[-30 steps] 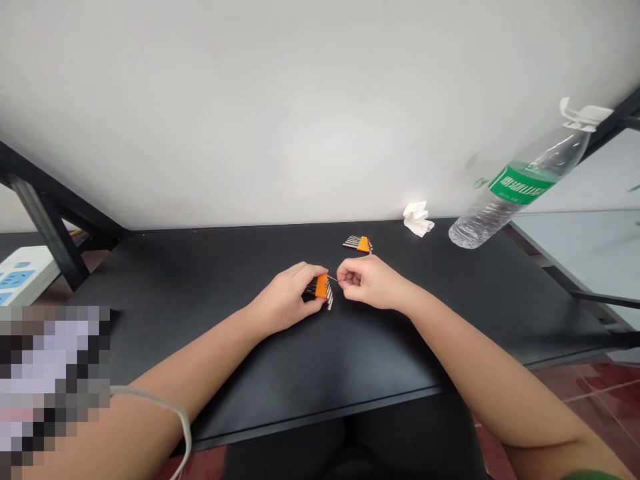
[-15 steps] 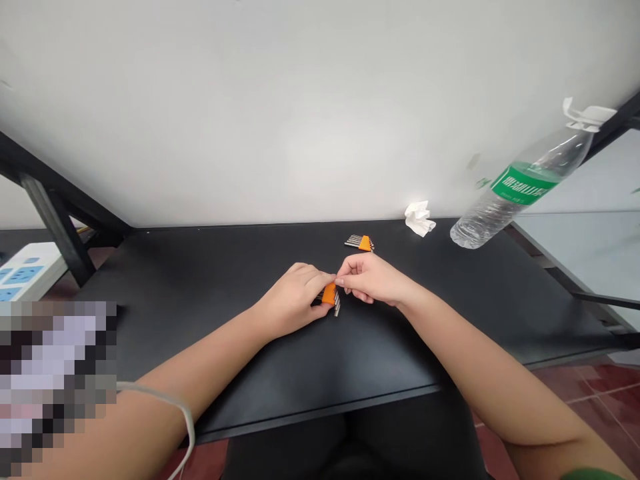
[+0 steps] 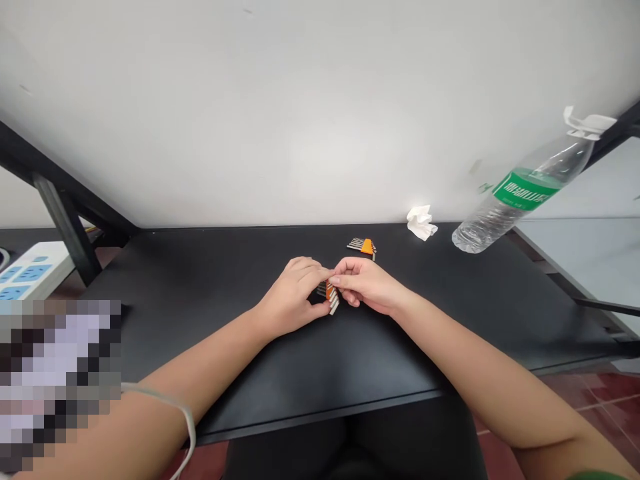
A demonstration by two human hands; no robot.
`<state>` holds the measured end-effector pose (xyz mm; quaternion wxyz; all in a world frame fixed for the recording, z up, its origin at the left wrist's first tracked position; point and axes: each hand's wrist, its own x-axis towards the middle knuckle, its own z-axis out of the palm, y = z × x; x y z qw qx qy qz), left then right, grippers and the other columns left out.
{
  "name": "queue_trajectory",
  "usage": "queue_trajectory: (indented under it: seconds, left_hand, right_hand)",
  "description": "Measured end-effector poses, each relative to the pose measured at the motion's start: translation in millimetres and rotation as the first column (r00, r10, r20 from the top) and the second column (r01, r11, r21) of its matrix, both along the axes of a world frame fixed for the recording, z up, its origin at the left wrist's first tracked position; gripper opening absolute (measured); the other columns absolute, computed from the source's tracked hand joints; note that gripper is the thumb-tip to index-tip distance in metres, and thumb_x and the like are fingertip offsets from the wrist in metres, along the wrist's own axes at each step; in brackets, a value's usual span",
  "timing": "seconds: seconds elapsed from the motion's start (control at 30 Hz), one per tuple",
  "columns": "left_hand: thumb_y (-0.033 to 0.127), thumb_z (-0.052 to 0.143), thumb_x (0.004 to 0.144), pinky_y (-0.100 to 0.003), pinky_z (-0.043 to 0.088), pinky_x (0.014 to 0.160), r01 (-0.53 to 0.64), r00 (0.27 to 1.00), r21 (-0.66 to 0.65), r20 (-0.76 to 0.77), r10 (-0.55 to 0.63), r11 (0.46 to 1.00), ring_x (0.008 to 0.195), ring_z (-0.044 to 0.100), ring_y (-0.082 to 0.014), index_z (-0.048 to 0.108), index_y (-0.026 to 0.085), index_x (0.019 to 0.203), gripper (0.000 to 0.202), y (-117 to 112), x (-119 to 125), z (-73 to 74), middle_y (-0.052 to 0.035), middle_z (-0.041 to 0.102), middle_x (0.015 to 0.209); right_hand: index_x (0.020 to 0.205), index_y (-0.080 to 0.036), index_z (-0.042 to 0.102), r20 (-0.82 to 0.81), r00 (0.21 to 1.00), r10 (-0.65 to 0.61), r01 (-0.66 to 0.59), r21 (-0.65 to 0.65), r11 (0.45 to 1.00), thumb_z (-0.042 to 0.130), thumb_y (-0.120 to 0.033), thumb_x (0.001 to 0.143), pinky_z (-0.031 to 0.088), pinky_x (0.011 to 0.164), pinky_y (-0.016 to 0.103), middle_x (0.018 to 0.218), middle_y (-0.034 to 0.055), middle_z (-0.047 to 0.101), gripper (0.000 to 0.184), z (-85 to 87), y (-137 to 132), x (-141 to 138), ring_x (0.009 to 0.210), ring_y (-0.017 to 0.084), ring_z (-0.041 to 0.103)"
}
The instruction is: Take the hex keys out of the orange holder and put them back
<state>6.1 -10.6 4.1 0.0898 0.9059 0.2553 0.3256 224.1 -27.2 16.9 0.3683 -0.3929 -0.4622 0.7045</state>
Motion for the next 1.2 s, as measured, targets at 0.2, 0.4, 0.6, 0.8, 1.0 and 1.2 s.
queue_trajectory:
  seconds: [0.2,0.4,0.6,0.8,1.0,1.2]
  left_hand:
    - [0.023,0.069,0.087,-0.047,0.047,0.107,-0.040,0.995,-0.067,-0.096,0.034,0.997,0.112,0.066,-0.0252,0.061,0.023,0.130,0.043,5.3,-2.5,-1.0,-0.0066,0.074,0.116]
    - [0.038,0.069,0.091,-0.050,0.047,0.106,-0.187,0.961,-0.128,-0.230,0.154,0.974,0.113,0.066,-0.0292,0.064,0.025,0.133,0.045,18.0,-13.7,-0.5,-0.0084,0.073,0.118]
    - [0.044,0.055,0.098,-0.054,0.047,0.106,-0.427,0.853,-0.163,-0.398,0.337,0.890,0.129,0.058,-0.0352,0.047,0.023,0.153,0.059,32.6,-22.5,0.2,-0.0120,0.069,0.134]
    - [0.030,0.052,0.096,-0.057,0.047,0.103,-0.594,0.739,0.026,-0.379,0.558,0.804,0.132,0.053,-0.0397,0.057,0.020,0.140,0.045,20.3,-15.9,11.0,-0.0149,0.062,0.142]
    - [0.048,0.067,0.091,-0.049,0.052,0.100,-0.365,0.886,-0.133,-0.353,0.300,0.922,0.120,0.061,-0.0350,0.059,0.018,0.137,0.055,4.6,4.7,8.6,-0.0138,0.066,0.129]
    - [0.047,0.062,0.095,-0.046,0.051,0.093,-0.323,0.892,-0.181,-0.387,0.234,0.929,0.111,0.061,-0.0307,0.069,0.025,0.123,0.037,11.1,8.4,2.5,-0.0097,0.065,0.119]
  right_hand:
    - [0.085,-0.021,0.064,0.482,0.869,-0.117,-0.043,0.308,0.950,0.068,-0.048,0.091,0.040,0.054,0.026,0.065,-0.0028,0.059,0.028,3.0,7.7,16.0,0.055,0.012,0.050]
    - [0.091,-0.020,0.070,0.739,0.309,-0.599,0.025,0.623,0.782,0.065,-0.040,0.090,0.044,0.071,0.031,0.096,0.0056,0.066,0.021,1.0,40.0,76.3,0.081,0.018,0.059]
    - [0.099,-0.023,0.068,0.815,0.356,-0.458,0.005,0.489,0.872,0.066,-0.040,0.090,0.043,0.066,0.028,0.090,0.0015,0.070,0.019,-15.8,50.9,75.0,0.078,0.017,0.062]
    - [0.090,-0.023,0.064,0.803,0.407,-0.435,-0.082,0.507,0.858,0.064,-0.024,0.087,0.041,0.064,0.027,0.082,-0.0010,0.070,0.003,-14.8,35.9,38.5,0.074,0.016,0.062]
    - [0.094,-0.023,0.062,0.767,0.535,-0.354,-0.224,0.533,0.816,0.061,-0.020,0.088,0.039,0.063,0.027,0.075,-0.0041,0.067,0.007,-11.7,15.8,9.4,0.065,0.013,0.058]
    - [0.085,-0.022,0.061,0.709,0.647,-0.280,-0.361,0.609,0.707,0.056,-0.014,0.088,0.038,0.066,0.027,0.083,-0.0024,0.065,0.010,-10.3,10.0,3.6,0.071,0.013,0.055]
